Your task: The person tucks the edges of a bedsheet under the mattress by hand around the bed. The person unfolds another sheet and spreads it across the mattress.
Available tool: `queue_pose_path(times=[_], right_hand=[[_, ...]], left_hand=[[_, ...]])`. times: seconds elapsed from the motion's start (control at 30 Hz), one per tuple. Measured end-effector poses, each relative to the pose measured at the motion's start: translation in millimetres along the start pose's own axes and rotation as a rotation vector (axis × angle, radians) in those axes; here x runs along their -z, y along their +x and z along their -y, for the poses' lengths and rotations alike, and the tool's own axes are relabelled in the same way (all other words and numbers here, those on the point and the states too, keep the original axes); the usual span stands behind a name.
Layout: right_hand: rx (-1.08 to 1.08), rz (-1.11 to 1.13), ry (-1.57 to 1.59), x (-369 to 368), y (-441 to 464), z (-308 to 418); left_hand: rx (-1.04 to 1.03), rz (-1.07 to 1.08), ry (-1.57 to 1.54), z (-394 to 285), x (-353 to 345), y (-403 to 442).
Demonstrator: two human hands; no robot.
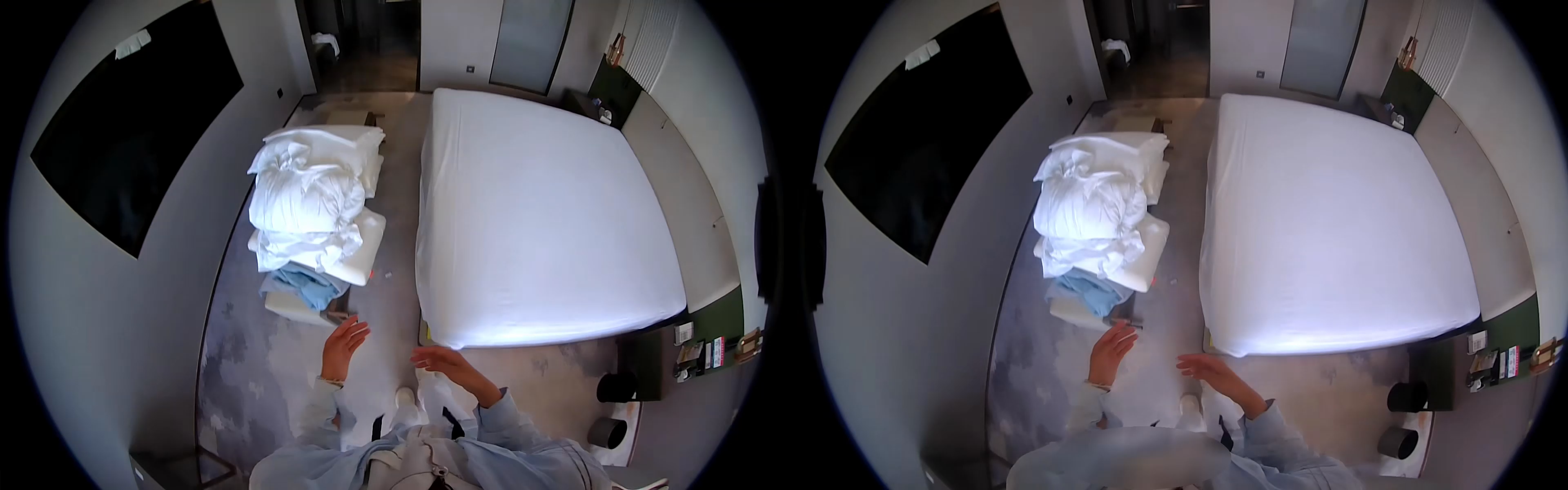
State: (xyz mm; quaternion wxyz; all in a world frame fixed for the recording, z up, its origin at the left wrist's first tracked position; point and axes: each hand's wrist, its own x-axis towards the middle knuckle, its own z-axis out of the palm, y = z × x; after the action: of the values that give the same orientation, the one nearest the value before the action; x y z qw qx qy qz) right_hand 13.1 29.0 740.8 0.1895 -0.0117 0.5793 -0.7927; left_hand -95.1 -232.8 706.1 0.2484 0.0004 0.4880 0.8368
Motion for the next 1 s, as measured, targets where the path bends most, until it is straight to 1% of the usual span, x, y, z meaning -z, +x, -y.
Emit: queue_pose_path(times=[0.03,0.1,0.13,0.17,0.2,0.23,0.27,0.3,0.33,0.37,0.43,0.47,0.5,0.6,0.67,0.7,0.73,0.77,0.83,0.87,0.9,0.97,1.0], right_hand=[[0.014,0.000,-0.002,8.8,7.4,1.8],[0.142,-0.113,0.021,28.5,18.5,-4.2],[0.200,-0.126,-0.018,39.3,24.0,2.1],[0.188,-0.121,-0.030,46.5,24.2,11.0],[0.132,-0.176,-0.040,53.4,28.5,29.9],[0.082,-0.231,-0.054,64.5,35.0,46.2],[0.150,-0.212,-0.036,75.1,40.2,54.4],[0.149,-0.202,-0.035,85.3,46.0,61.6],[0.121,-0.295,0.049,95.4,51.6,66.8],[0.086,-0.387,0.139,103.4,58.9,69.5],[0.047,-0.452,0.231,116.2,76.6,83.1],[0.034,-0.469,0.270,123.5,88.0,87.7],[0.018,-0.492,0.301,132.8,96.8,92.7],[0.050,-0.485,0.310,150.8,126.9,103.9],[0.056,-0.460,0.360,162.7,140.2,95.5],[0.105,-0.424,0.406,172.0,160.2,90.8],[0.030,-0.463,0.439,187.0,176.1,73.7],[-0.033,-0.517,0.450,190.5,190.3,71.8],[-0.011,-0.616,0.791,202.2,225.2,58.5],[0.035,-0.658,0.963,207.9,240.0,56.9],[0.071,-0.662,1.048,214.3,259.0,64.7],[0.088,-0.791,1.073,221.9,296.4,87.1],[0.087,-0.813,1.058,221.8,308.5,103.2]], left_hand=[[-0.009,0.008,0.008,-2.6,-12.3,21.3],[-0.071,0.033,-0.143,-3.3,-39.6,55.8],[-0.069,0.028,-0.153,-0.1,-52.3,69.0],[-0.023,0.048,-0.221,2.4,-65.4,83.2],[0.009,0.077,-0.292,2.9,-77.5,101.0],[-0.013,0.081,-0.310,5.7,-85.7,115.3],[0.084,0.075,-0.362,9.8,-89.0,122.3],[0.188,0.063,-0.401,9.3,-89.5,127.8],[0.165,0.091,-0.454,5.0,-93.0,129.8],[0.167,0.070,-0.443,1.7,-84.4,133.4],[0.082,0.038,-0.527,-8.5,-69.8,145.4],[-0.019,-0.138,-0.146,-14.2,-63.0,149.6],[0.115,-0.218,-0.489,-19.1,-45.9,158.8],[0.142,-0.233,-0.456,-47.0,-32.1,169.5],[0.154,-0.394,-0.353,-55.3,-22.7,184.3],[0.275,-0.229,-0.622,-31.6,16.9,201.8],[0.221,-0.144,-0.560,-42.8,15.6,215.6],[0.180,-0.069,-0.503,-55.8,7.9,230.7],[0.243,-0.279,-0.496,-68.3,14.0,266.9],[0.269,-0.268,-0.557,-76.9,21.2,289.0],[0.221,-0.339,-0.489,-89.8,19.3,310.2],[0.206,-0.259,-0.526,-110.3,36.6,358.5],[0.192,-0.315,-0.552,-121.9,40.5,382.4]])
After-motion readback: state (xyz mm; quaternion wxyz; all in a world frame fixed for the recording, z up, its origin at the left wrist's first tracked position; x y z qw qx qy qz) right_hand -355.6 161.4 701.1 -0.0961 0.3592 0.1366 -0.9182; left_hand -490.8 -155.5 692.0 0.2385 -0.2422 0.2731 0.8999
